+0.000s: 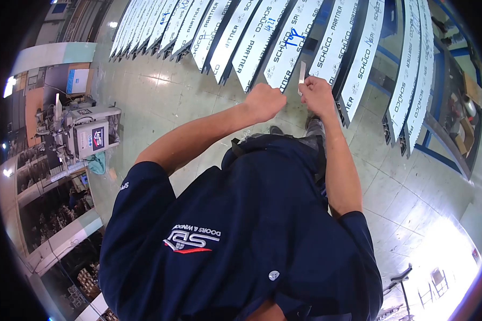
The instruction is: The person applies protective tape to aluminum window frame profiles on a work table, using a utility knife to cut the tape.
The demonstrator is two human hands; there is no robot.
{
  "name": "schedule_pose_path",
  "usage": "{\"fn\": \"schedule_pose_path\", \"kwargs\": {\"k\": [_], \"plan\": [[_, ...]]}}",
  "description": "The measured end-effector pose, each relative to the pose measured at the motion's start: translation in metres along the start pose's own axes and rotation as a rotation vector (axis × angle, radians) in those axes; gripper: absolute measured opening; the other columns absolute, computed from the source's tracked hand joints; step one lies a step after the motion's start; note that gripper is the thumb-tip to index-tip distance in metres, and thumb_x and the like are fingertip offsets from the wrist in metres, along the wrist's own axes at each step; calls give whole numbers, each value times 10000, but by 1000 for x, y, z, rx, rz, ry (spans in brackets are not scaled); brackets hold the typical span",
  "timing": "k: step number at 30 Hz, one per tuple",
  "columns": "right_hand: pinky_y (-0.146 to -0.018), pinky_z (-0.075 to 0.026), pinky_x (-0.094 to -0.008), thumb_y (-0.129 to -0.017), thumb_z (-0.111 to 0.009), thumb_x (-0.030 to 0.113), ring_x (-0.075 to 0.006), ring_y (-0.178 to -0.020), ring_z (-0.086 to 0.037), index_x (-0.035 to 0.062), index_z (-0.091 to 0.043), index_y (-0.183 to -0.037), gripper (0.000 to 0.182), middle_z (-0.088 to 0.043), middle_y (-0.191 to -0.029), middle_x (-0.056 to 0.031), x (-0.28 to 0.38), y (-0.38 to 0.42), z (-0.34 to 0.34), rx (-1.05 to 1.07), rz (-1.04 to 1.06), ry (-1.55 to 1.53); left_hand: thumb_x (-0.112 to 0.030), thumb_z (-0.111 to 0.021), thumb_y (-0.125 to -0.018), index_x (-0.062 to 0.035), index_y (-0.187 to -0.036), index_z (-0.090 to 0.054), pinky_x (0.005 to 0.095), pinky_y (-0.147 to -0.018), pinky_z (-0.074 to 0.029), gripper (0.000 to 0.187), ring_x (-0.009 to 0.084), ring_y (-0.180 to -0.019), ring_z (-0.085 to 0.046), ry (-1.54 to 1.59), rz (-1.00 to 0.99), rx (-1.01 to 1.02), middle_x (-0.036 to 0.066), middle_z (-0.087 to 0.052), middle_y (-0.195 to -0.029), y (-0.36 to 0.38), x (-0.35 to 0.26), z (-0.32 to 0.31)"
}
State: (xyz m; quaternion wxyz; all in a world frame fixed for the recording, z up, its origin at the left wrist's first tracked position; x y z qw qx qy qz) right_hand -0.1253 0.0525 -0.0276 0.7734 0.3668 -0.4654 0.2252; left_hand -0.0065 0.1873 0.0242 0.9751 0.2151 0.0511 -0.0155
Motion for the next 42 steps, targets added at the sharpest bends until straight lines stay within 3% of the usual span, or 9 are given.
{"fn": "schedule_pose_path", "kwargs": {"k": [12, 15, 19, 20, 27, 28, 31, 34, 42], "plan": [[-616, -532, -341, -896, -665, 177, -190, -570, -679, -13, -660, -806, 210, -682, -632, -114, -10, 0, 0, -24, 7, -16, -137, -698, -773, -26, -783, -731, 456, -657, -585, 116, 346, -754, -745, 3, 88, -116, 165, -740, -793, -19, 16, -15], [-614, -531, -344, -897, -665, 173, -189, -571, -679, -17, -656, -806, 210, -677, -630, -117, -12, 1, 2, -15, 18, -41, -170, -708, -805, -44, -804, -719, 442, -668, -576, 127, 334, -769, -731, 155, 146, -377, 126, -730, -811, -2, 33, -7], [-610, -529, -350, -897, -672, 162, -195, -577, -683, -28, -662, -825, 204, -682, -647, -129, -11, -2, -1, 56, 14, -27, -320, -771, -900, -107, -1034, -793, 440, -650, -553, 253, 314, -720, -694, 382, 157, -574, 82, -698, -790, 30, 24, -18], [-610, -529, -352, -898, -674, 159, -197, -581, -685, -32, -663, -830, 204, -684, -653, -131, -14, -4, -5, 65, 48, 1, -350, -767, -917, -112, -1145, -765, 464, -682, -561, 330, 338, -810, -714, 372, 213, -458, 88, -725, -885, 32, 21, -25], [-622, -533, -366, -915, -687, 150, -179, -610, -695, -40, -684, -856, 199, -691, -677, -133, 7, -2, -21, 285, 35, 101, -207, -742, -939, -118, -1057, -769, 445, -642, -539, 150, 314, -779, -700, 554, 324, -696, 63, -713, -847, 30, 9, -51], [-663, -547, -400, -925, -687, 184, -261, -659, -719, -26, -708, -883, 215, -701, -709, -166, 11, -3, -25, 299, 18, 140, -194, -746, -936, -113, -1029, -765, 435, -620, -529, 125, 310, -746, -691, 529, 309, -756, 65, -700, -822, 29, 8, -54], [-735, -554, -465, -940, -662, 224, -385, -770, -722, -5, -724, -901, 241, -715, -779, -213, 7, -14, -41, 260, 135, 294, -164, -738, -936, -106, -973, -722, 425, -593, -518, 70, 302, -721, -682, 436, 282, -841, 64, -680, -804, 28, 4, -60], [-802, -544, -523, -942, -639, 239, -463, -868, -687, 14, -732, -899, 247, -716, -846, -243, 13, -16, -48, 242, 205, 438, -148, -725, -940, -108, -970, -681, 427, -589, -519, 67, 298, -731, -682, 427, 298, -869, 59, -670, -813, 28, 1, -66], [-802, -543, -534, -922, -630, 221, -453, -856, -698, 16, -720, -851, 235, -717, -832, -237, 29, -13, -53, 213, 219, 537, -172, -716, -950, -115, -978, -674, 446, -602, -525, 76, 307, -751, -689, 506, 380, -881, 64, -676, -818, 31, 1, -74]]}}
Point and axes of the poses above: each hand's wrist, its own y-axis away from the middle knuckle, its own z-axis out of the back of the hand, x = y × z, the point moved 3 cm from there along -y, towards the middle knuckle
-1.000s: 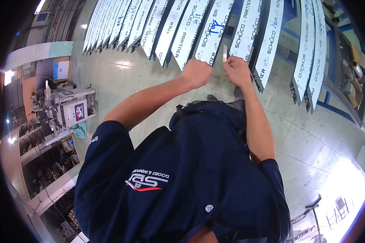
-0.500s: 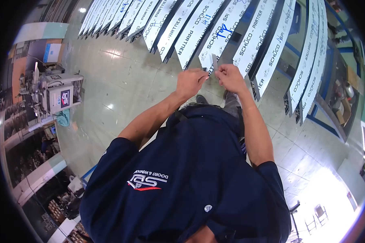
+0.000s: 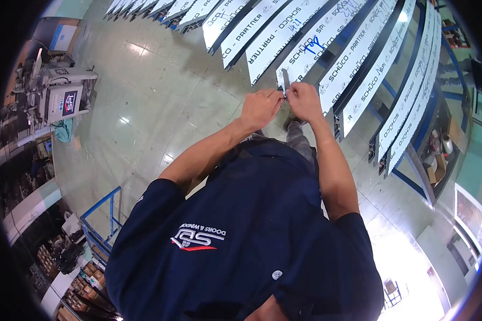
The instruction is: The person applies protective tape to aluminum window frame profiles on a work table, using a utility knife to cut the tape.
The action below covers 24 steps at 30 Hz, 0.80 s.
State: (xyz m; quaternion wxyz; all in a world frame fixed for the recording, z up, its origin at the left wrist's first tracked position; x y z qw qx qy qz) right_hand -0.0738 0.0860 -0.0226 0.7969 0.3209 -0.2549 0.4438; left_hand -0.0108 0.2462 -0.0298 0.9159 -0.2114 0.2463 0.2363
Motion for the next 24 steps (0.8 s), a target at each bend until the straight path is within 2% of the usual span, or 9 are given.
{"fn": "schedule_pose_path", "kwargs": {"k": [10, 13, 17, 19, 20, 21, 22, 23, 24], "plan": [[-789, -555, -539, -886, -634, 225, -449, -839, -703, 24, -725, -832, 227, -718, -823, -237, 9, 2, -2, -41, 21, 92, -179, -698, -956, -106, -963, -654, 470, -603, -531, 85, 328, -767, -699, 36, 29, 20, 90, -685, -832, -1, 1, -1], [-724, -527, -521, -882, -631, 206, -465, -778, -673, -15, -682, -805, 240, -664, -755, -249, 10, 1, -2, -76, 74, 80, -164, -692, -948, -97, -959, -645, 478, -623, -534, 83, 341, -775, -698, 43, 45, 47, 99, -681, -830, -3, 1, -2], [-751, -538, -532, -874, -628, 207, -468, -805, -679, -6, -697, -813, 232, -680, -785, -256, 7, -1, -3, -61, 59, 84, -151, -653, -942, -81, -956, -639, 512, -684, -537, 73, 384, -796, -689, 141, 113, 169, 126, -689, -844, -8, 11, -12], [-803, -563, -547, -873, -627, 222, -460, -855, -701, 24, -736, -839, 229, -717, -846, -257, 6, -2, -3, -30, 32, 113, -167, -615, -944, -63, -964, -641, 543, -716, -523, 109, 410, -821, -683, 21, 102, 165, 170, -697, -866, -38, 31, -5], [-804, -563, -547, -871, -627, 223, -462, -859, -701, 22, -736, -841, 230, -717, -847, -259, 7, -9, -2, -39, 39, 110, -171, -581, -965, -45, -969, -641, 541, -736, -528, 140, 410, -847, -687, -76, 209, 41, 208, -701, -892, -80, 45, 28], [-805, -564, -547, -869, -628, 224, -465, -864, -700, 21, -736, -843, 231, -717, -849, -261, 7, -11, -2, -48, 36, 106, -158, -566, -980, -41, -961, -666, 505, -698, -543, 155, 422, -812, -690, 77, 204, -333, 228, -702, -867, -125, 75, 63], [-807, -564, -547, -868, -629, 224, -467, -868, -700, 20, -736, -845, 232, -716, -851, -263, 5, -3, -5, -42, 15, 99, -148, -566, -1003, -35, -936, -682, 480, -626, -536, 175, 371, -728, -712, -75, 217, -534, 198, -702, -794, -168, 72, 130], [-808, -566, -546, -867, -630, 225, -468, -868, -700, 20, -734, -845, 231, -716, -849, -263, 6, 1, -6, -31, -15, 104, -151, -573, -1012, -46, -936, -667, 433, -610, -492, 161, 301, -708, -644, -2, 198, -662, 141, -653, -787, -199, 64, 192], [-809, -567, -545, -866, -631, 226, -469, -868, -700, 21, -732, -845, 230, -715, -848, -263, 11, -2, -4, -27, -36, 112, -153, -579, -1022, -57, -935, -653, 386, -595, -449, 149, 231, -688, -576, 204, 111, -725, 83, -604, -779, -212, 44, 252]]}}
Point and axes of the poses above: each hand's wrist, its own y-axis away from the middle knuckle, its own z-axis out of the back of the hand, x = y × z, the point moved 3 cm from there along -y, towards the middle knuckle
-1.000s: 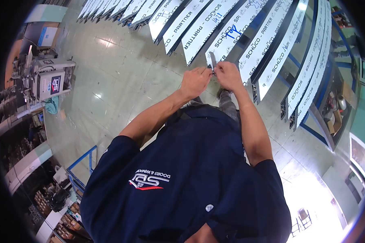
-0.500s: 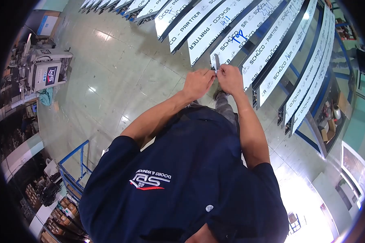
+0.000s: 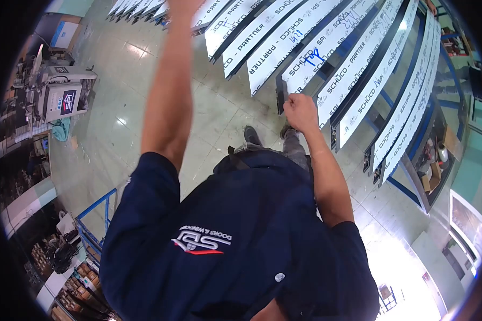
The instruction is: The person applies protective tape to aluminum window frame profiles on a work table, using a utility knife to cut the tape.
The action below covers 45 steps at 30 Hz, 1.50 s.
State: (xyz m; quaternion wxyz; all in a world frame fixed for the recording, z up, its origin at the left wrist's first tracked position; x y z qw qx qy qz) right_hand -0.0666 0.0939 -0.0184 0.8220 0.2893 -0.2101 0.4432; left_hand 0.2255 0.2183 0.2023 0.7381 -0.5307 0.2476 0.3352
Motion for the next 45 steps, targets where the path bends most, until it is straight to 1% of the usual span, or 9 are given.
{"fn": "schedule_pose_path", "kwargs": {"k": [3, 7, 12, 17, 21, 24, 30, 41, 45], "plan": [[-797, -565, -541, -864, -636, 236, -460, -855, -701, 21, -724, -842, 233, -714, -838, -255, 0, -3, 3, 1, -8, 13, -160, -598, -1050, -89, -934, -609, 244, -549, -317, 137, 22, -627, -373, 448, 3, 34, -89, -456, -756, -56, -50, 54], [-738, -549, -507, -855, -650, 233, -425, -790, -695, 9, -697, -832, 230, -697, -785, -225, -3, 2, 3, 0, -2, -77, -157, -569, -1003, -8, -933, -653, 273, -570, -378, 185, 85, -617, -463, 702, 312, 153, -36, -546, -714, 22, 4, 56], [-665, -515, -465, -841, -660, 207, -398, -682, -656, -4, -663, -805, 214, -649, -688, -187, -11, 0, -1, -15, 19, -201, 21, -619, -892, -68, -785, -571, 268, -615, -412, 147, 105, -732, -528, 948, 877, 234, 193, -760, -1068, 210, 84, 61], [-643, -508, -465, -842, -652, 208, -395, -652, -646, -2, -641, -776, 220, -638, -665, -181, -2, -2, -2, -32, 33, -72, -108, -636, -980, -141, -863, -636, 256, -633, -422, 122, 49, -720, -463, 708, 1235, 277, 17, -708, -906, 295, 79, 59], [-659, -505, -474, -833, -659, 223, -393, -676, -648, 2, -631, -760, 235, -633, -668, -181, 10, -3, -9, -27, -10, -63, -225, -673, -998, -78, -964, -653, 383, -678, -521, 152, 245, -784, -665, -4, 398, 754, 91, -701, -866, 279, 77, 41], [-666, -507, -474, -828, -667, 233, -390, -682, -645, 8, -631, -755, 239, -637, -673, -173, 3, -7, -13, -29, -36, -53, -259, -698, -973, -46, -968, -660, 478, -736, -551, 216, 360, -863, -707, -204, -15, 796, 148, -710, -881, 267, 79, 18], [-677, -521, -470, -837, -670, 231, -394, -704, -658, 19, -641, -763, 226, -654, -691, -167, 5, 2, -14, -115, -19, -155, -316, -715, -924, -64, -924, -696, 509, -756, -564, 253, 391, -861, -717, -528, -105, 1109, 151, -728, -838, 234, 65, -16], [-821, -582, -522, -898, -623, 259, -417, -892, -722, 52, -727, -900, 231, -742, -928, -207, -3, 11, -16, -110, -33, -152, -374, -744, -911, -75, -914, -792, 439, -715, -577, 303, 339, -750, -746, -591, 41, 1208, 162, -740, -761, 229, 73, -24], [-856, -594, -509, -895, -628, 249, -405, -919, -739, 20, -751, -953, 267, -754, -953, -216, -2, 6, -9, -57, -8, -144, -346, -735, -886, -43, -870, -799, 466, -729, -595, 310, 367, -752, -747, -914, -178, 1381, 181, -738, -748, 239, 42, -43]]}}
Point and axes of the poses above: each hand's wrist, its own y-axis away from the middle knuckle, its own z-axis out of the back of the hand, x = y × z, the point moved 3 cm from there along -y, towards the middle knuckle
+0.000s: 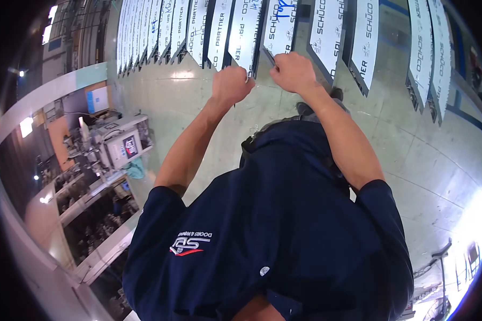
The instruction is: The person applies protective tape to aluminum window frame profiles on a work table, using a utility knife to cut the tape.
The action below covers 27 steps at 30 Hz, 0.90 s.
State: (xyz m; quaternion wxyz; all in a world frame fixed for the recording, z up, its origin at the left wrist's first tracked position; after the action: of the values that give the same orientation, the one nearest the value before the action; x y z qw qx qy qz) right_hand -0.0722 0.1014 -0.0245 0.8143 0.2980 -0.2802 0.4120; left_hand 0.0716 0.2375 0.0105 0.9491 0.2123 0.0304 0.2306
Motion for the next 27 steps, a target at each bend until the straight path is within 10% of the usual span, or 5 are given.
{"fn": "schedule_pose_path", "kwargs": {"k": [27], "plan": [[-807, -625, -453, -849, -652, 163, -352, -930, -775, 31, -797, -987, 239, -777, -984, -198, -12, -17, 14, 217, 84, -163, -235, -659, -881, -22, -823, -777, 455, -700, -614, 249, 359, -755, -766, -322, 62, 294, 209, -757, -812, -20, -43, 7]]}}
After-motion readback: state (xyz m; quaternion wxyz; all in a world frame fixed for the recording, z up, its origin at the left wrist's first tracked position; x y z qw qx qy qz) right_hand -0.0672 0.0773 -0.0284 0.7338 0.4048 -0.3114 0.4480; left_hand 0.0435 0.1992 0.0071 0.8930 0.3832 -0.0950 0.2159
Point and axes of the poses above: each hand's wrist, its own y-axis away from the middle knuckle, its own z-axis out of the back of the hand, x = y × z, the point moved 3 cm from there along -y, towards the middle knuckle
